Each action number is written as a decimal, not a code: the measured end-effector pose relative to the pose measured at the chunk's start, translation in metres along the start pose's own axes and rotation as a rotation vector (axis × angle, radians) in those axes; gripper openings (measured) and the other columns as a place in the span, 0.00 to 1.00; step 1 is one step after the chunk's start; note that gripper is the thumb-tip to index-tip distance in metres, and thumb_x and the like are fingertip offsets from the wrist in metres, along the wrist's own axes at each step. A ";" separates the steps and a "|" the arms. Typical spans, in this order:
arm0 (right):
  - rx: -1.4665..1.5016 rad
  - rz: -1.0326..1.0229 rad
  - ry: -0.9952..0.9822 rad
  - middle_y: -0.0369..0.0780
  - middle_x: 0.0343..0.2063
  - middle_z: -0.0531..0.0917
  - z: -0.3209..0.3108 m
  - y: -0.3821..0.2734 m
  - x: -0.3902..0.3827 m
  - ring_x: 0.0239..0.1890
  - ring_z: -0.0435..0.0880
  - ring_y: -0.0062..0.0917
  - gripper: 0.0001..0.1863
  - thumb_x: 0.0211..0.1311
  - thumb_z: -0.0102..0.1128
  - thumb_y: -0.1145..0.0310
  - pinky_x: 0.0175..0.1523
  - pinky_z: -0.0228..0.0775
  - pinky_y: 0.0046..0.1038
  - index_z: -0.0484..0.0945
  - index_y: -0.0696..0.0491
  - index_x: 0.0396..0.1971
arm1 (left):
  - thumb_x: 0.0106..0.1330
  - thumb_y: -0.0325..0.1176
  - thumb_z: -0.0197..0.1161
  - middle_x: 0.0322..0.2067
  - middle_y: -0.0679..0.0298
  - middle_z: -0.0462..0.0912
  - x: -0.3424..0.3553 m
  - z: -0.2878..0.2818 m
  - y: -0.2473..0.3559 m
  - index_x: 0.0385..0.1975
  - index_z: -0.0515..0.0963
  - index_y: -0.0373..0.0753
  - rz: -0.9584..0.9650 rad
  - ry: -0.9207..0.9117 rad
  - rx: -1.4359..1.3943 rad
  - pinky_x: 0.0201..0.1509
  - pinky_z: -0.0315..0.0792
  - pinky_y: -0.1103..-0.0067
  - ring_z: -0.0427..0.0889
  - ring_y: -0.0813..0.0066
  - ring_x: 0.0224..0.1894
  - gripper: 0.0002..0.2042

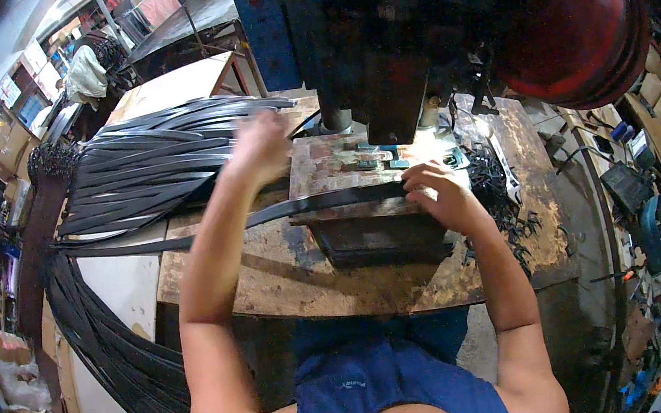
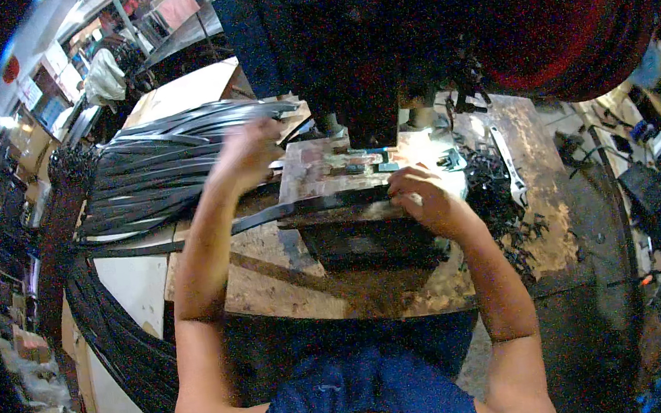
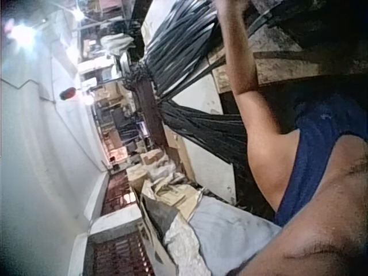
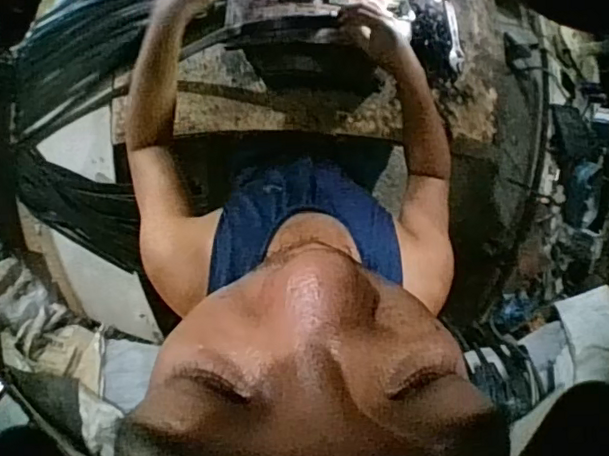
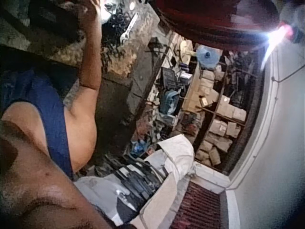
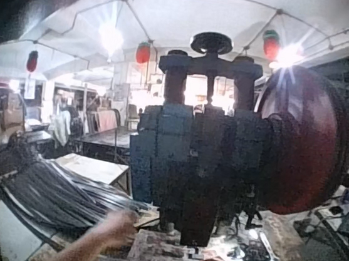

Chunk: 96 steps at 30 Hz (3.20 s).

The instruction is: The person gathers black rubber strips, aligns them on a worktable, and feeds their ends into a cutting machine to trim them.

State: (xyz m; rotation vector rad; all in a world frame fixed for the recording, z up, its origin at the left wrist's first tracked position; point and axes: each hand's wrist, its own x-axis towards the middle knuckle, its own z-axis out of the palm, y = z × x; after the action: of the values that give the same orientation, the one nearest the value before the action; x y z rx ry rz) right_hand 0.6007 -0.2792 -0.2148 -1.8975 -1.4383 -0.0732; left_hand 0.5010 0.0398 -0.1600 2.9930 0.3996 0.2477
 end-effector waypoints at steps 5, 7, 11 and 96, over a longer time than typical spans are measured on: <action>0.157 0.074 0.117 0.42 0.40 0.79 -0.007 0.008 0.016 0.47 0.77 0.32 0.07 0.56 0.61 0.74 0.55 0.66 0.30 0.76 0.59 0.34 | 0.60 0.44 0.62 0.46 0.46 0.77 -0.041 0.022 0.066 0.52 0.73 0.37 0.435 -0.041 -0.340 0.58 0.66 0.65 0.74 0.49 0.51 0.23; 0.123 0.076 0.088 0.43 0.40 0.80 0.003 0.025 0.024 0.47 0.77 0.34 0.08 0.58 0.59 0.72 0.55 0.66 0.31 0.77 0.58 0.36 | 0.62 0.43 0.60 0.43 0.48 0.78 -0.022 0.023 0.055 0.46 0.77 0.35 0.455 -0.005 -0.272 0.53 0.68 0.63 0.77 0.49 0.46 0.19; -0.089 0.022 0.043 0.46 0.38 0.79 0.019 0.035 0.033 0.44 0.76 0.41 0.11 0.61 0.55 0.68 0.51 0.67 0.36 0.76 0.55 0.41 | 0.58 0.37 0.63 0.38 0.51 0.77 0.011 0.033 0.024 0.39 0.81 0.40 0.517 -0.076 -0.353 0.51 0.69 0.66 0.76 0.53 0.46 0.12; -0.111 -0.059 0.045 0.46 0.45 0.79 0.011 0.030 0.033 0.51 0.74 0.42 0.12 0.61 0.54 0.70 0.57 0.65 0.36 0.77 0.55 0.43 | 0.72 0.38 0.50 0.32 0.58 0.80 -0.103 0.003 -0.040 0.40 0.75 0.31 0.086 0.722 -1.702 0.34 0.74 0.78 0.78 0.73 0.29 0.14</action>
State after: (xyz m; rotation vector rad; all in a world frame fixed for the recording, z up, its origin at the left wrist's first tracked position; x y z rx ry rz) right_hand 0.6344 -0.2488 -0.2234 -1.9292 -1.4870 -0.2264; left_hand 0.3932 0.0497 -0.1830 1.1781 0.0003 1.0091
